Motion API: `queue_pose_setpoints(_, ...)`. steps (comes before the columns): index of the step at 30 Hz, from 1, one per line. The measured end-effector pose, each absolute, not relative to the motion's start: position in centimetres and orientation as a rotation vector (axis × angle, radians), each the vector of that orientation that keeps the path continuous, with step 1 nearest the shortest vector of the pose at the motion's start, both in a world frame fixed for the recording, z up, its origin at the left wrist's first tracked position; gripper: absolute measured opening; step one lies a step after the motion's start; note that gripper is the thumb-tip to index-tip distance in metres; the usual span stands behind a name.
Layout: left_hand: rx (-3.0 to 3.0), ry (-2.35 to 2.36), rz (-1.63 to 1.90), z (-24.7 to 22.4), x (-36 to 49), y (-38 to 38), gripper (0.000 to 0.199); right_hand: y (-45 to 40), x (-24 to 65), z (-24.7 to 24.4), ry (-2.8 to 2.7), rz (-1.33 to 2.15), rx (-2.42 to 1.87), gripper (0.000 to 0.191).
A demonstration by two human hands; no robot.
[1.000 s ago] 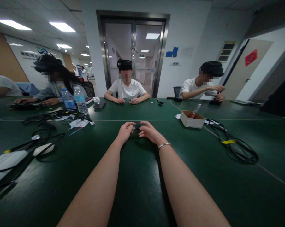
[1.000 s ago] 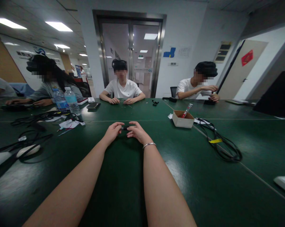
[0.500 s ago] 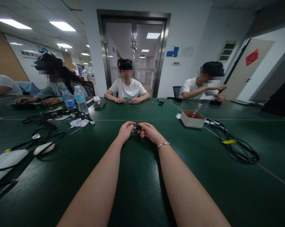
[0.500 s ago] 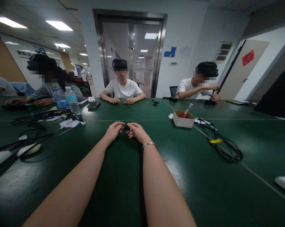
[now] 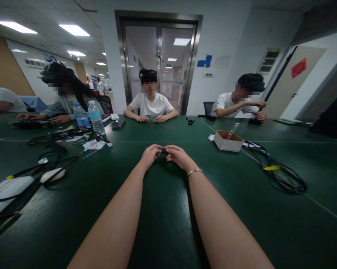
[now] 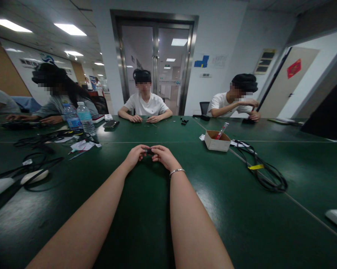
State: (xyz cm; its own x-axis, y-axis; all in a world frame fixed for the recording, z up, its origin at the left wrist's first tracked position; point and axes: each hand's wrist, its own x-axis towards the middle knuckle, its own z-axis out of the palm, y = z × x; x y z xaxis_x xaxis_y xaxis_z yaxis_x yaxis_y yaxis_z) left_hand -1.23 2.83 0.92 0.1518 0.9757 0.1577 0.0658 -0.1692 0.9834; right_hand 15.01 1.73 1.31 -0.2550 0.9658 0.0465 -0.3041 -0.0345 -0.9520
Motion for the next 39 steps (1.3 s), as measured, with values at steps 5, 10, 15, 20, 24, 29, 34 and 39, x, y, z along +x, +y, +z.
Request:
queue_pose_setpoints(5, 1.487, 1.04, 1.189, 0.89, -1.21, 2.86, 0.027, 1.54, 15.0, 1.51, -1.153, 1.53, -0.84, 0.01)
queue_pose_setpoints(10, 1.45, 1.098, 1.178, 0.84, -1.28, 2.87, 0.026, 1.4, 15.0, 1.6, -1.135, 1.52, -0.847, 0.01)
queue_pose_setpoints(15, 1.53, 1.069, 1.188, 0.62, -1.26, 2.91, 0.029, 1.47, 15.11, 1.56, -1.14, 1.533, -0.833, 0.011)
queue_pose_setpoints(20, 1.478, 1.116, 1.181, 0.39, -1.41, 3.18, 0.027, 1.6, 15.2, 1.43, -1.14, 1.532, -0.823, 0.012)
queue_pose_setpoints(24, 1.491, 1.136, 1.214, 0.63, -1.29, 2.99, 0.023, 1.59, 15.18, 1.4, -1.138, 1.527, -0.827, 0.012)
queue_pose_setpoints(29, 1.518, 1.118, 1.223, 1.12, -1.04, 2.43, 0.027, 1.57, 15.15, 1.47, -1.126, 1.537, -0.826, 0.011)
queue_pose_setpoints(34, 1.456, 1.102, 1.203, 1.05, -1.18, 2.61, 0.023, 1.6, 15.2, 1.46, -1.115, 1.534, -0.831, 0.011)
queue_pose_setpoints(39, 1.529, 1.114, 1.201, 0.77, -1.27, 2.77, 0.025, 1.55, 15.24, 1.45, -1.132, 1.533, -0.821, 0.012)
